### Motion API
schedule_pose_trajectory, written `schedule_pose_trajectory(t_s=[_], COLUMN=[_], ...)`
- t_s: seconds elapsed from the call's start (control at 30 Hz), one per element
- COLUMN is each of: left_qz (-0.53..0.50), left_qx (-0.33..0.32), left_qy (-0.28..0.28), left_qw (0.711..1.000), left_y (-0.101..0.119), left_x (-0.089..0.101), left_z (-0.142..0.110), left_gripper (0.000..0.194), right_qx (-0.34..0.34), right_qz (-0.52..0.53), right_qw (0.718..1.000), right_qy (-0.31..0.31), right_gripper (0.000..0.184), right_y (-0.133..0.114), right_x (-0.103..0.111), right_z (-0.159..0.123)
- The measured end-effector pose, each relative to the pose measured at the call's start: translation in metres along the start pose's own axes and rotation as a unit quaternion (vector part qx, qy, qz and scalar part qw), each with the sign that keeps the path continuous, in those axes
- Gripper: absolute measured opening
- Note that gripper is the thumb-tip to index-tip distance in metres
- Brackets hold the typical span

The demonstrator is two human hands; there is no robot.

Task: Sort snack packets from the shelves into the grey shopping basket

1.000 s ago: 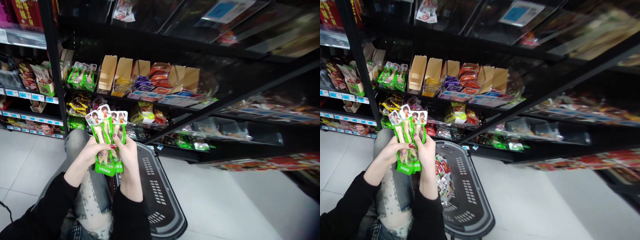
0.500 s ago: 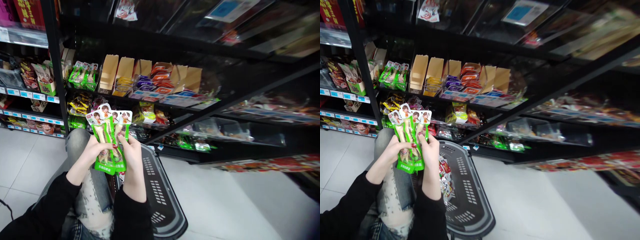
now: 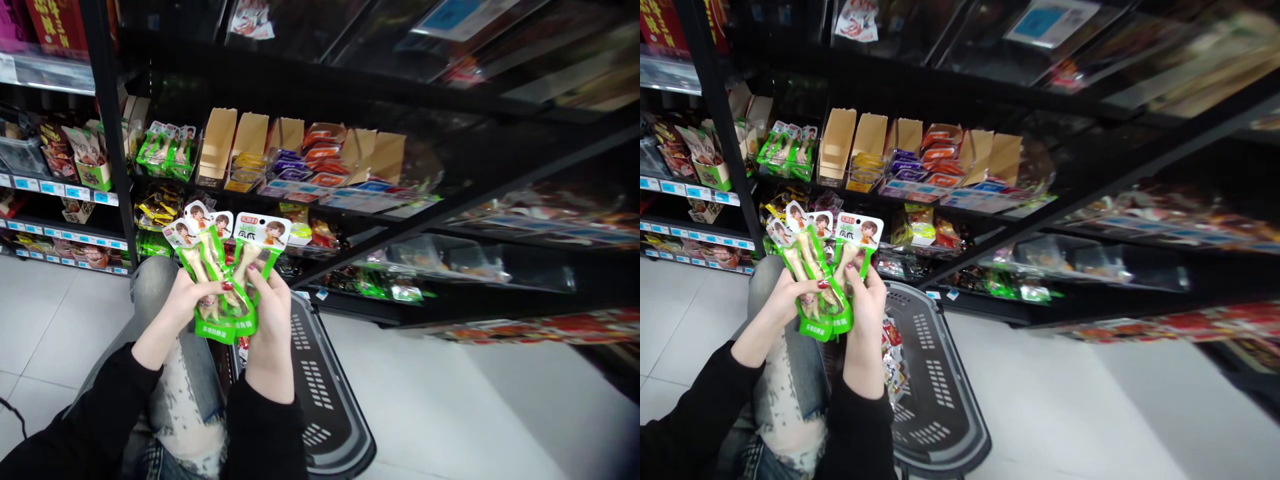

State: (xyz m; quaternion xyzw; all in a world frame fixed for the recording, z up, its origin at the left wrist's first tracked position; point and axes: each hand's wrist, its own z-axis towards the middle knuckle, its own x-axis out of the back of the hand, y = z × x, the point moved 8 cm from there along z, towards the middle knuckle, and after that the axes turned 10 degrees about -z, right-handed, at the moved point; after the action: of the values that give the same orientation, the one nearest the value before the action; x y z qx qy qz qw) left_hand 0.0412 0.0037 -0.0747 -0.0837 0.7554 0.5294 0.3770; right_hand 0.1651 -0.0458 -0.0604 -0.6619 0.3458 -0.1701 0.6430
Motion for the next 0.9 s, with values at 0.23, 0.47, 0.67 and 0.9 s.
schedule_pose_trajectory(t_s=[0.23, 0.47, 0.67, 0.9], left_qz=[-0.117, -0.088, -0.059, 0.002], left_qx=[0.071, 0.122, 0.096, 0.064], left_qy=[-0.055, -0.085, -0.099, -0.087], left_qw=[0.989, 0.985, 0.989, 0.994], left_y=[0.005, -0.014, -0.009, 0.005], left_x=[-0.009, -0.016, -0.016, -0.018], left_z=[-0.006, -0.012, -0.01, -0.011], left_gripper=[0.056, 0.054, 0.044, 0.037], right_qx=[0.058, 0.035, 0.165, 0.198], right_qz=[0.017, -0.114, -0.301, -0.237], right_qw=[0.988, 0.993, 0.938, 0.949], right_qy=[0.139, -0.014, -0.042, -0.069], right_gripper=[0.031, 0.023, 0.019, 0.016], right_y=[-0.015, -0.006, -0.023, -0.046], right_x=[0.037, -0.003, -0.011, -0.007], right_z=[0.0, -0.006, -0.007, -0.019])
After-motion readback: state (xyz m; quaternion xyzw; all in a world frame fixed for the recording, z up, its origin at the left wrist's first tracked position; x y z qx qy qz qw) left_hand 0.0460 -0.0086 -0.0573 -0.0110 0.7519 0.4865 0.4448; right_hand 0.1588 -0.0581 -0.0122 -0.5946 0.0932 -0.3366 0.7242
